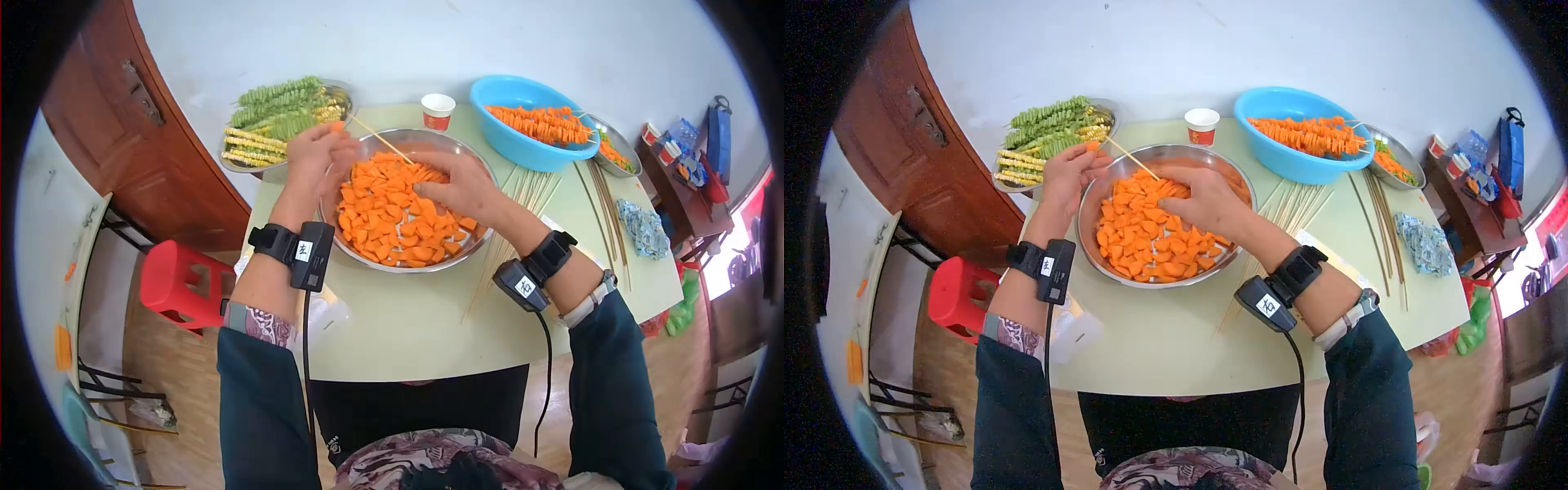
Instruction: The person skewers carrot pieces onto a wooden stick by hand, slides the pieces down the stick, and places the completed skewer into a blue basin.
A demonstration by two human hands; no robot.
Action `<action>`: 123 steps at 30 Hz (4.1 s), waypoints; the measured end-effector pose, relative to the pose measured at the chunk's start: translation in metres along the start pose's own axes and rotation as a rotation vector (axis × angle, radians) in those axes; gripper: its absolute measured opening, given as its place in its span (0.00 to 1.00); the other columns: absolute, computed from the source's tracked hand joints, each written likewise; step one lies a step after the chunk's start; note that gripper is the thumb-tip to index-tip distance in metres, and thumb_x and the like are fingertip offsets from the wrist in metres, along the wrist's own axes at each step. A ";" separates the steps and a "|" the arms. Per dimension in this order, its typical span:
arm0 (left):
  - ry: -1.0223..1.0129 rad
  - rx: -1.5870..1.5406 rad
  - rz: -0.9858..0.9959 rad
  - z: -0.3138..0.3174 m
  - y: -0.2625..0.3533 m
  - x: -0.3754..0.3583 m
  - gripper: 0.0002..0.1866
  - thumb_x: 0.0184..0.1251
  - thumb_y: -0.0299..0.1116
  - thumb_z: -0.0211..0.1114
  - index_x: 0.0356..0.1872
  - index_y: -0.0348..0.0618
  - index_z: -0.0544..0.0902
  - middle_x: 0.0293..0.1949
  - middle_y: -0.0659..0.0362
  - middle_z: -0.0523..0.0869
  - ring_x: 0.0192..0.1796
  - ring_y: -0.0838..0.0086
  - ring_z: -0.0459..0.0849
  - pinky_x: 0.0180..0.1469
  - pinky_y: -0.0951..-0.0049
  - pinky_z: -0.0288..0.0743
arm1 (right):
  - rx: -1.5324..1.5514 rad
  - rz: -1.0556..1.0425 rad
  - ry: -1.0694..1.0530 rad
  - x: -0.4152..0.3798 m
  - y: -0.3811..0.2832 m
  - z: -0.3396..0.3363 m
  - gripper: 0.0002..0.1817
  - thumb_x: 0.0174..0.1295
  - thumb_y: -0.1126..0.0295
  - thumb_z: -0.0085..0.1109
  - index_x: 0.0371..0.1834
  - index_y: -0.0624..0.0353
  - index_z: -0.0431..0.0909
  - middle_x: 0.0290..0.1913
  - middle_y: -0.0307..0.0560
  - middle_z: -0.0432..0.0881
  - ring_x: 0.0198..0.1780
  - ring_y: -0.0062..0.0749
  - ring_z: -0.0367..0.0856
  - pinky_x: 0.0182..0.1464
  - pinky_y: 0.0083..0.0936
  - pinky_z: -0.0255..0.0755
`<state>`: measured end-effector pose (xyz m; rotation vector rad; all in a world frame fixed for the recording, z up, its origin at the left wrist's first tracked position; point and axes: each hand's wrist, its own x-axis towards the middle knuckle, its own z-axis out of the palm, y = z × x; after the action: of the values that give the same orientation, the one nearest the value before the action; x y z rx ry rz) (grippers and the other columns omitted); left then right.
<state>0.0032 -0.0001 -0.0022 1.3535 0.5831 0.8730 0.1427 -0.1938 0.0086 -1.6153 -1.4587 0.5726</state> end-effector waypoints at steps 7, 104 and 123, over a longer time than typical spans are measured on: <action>0.043 -0.091 0.057 -0.005 -0.004 0.004 0.15 0.63 0.22 0.56 0.49 0.24 0.71 0.39 0.47 0.81 0.38 0.65 0.84 0.37 0.75 0.81 | -0.073 0.003 -0.076 -0.004 -0.002 0.002 0.24 0.53 0.71 0.59 0.55 0.64 0.71 0.30 0.51 0.80 0.20 0.25 0.77 0.26 0.22 0.73; -0.666 1.161 0.379 0.026 -0.037 -0.012 0.10 0.41 0.24 0.69 0.29 0.38 0.81 0.30 0.53 0.81 0.37 0.62 0.79 0.42 0.68 0.73 | 0.153 0.001 0.193 0.003 0.004 -0.008 0.30 0.55 0.71 0.57 0.63 0.65 0.62 0.26 0.41 0.75 0.19 0.19 0.70 0.20 0.17 0.64; 0.130 0.042 0.082 0.012 0.001 -0.008 0.14 0.62 0.19 0.55 0.49 0.25 0.73 0.40 0.47 0.80 0.36 0.66 0.85 0.38 0.76 0.82 | -0.047 0.002 -0.068 -0.005 -0.011 -0.002 0.28 0.53 0.73 0.56 0.60 0.61 0.66 0.33 0.49 0.79 0.19 0.24 0.76 0.24 0.21 0.72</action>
<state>0.0086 -0.0134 -0.0006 1.3737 0.6529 1.0265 0.1370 -0.2000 0.0176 -1.6476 -1.5312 0.6036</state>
